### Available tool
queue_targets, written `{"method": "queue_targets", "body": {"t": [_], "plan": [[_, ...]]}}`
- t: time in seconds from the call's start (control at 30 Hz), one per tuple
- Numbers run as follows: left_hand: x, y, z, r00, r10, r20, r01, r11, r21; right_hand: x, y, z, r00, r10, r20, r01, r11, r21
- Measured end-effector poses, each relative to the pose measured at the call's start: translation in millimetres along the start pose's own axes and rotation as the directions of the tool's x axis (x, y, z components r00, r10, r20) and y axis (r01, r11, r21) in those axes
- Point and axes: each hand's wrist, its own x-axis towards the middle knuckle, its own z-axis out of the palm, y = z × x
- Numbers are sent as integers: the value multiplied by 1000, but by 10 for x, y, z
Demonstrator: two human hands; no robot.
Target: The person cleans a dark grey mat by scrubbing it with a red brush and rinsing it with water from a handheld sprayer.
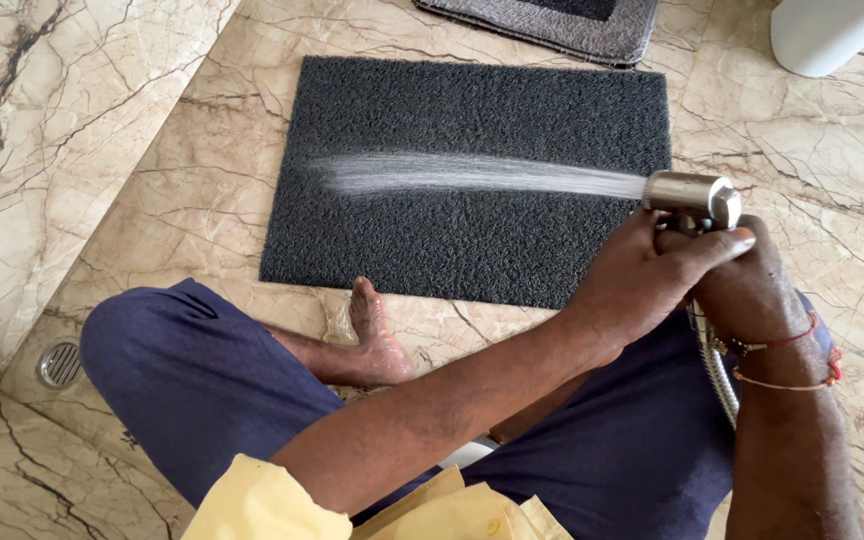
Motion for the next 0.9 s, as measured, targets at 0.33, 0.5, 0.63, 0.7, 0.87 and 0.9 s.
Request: {"method": "queue_targets", "body": {"t": [0.33,0.5,0.63,0.7,0.87,0.9], "plan": [[298,-89,162,988,15,153,-25,998,64,-191,-408,-365,966,184,-182,-93,902,421],[383,-102,288,975,42,217,-47,999,20,-207,-266,-471,957,191,-220,-131,956,262],[433,-169,384,958,23,286,-18,1000,-21,-316,-186,-535,940,208,-269,-162,970,184],[471,-215,462,955,-2,296,10,1000,-23,-372,-164,-584,913,294,-282,-216,937,276],[560,-369,620,937,4,350,15,999,-50,-504,-107,-658,920,174,-351,-66,952,299],[572,-401,646,934,15,358,6,998,-59,-529,-97,-679,915,182,-359,-58,942,332]]}}
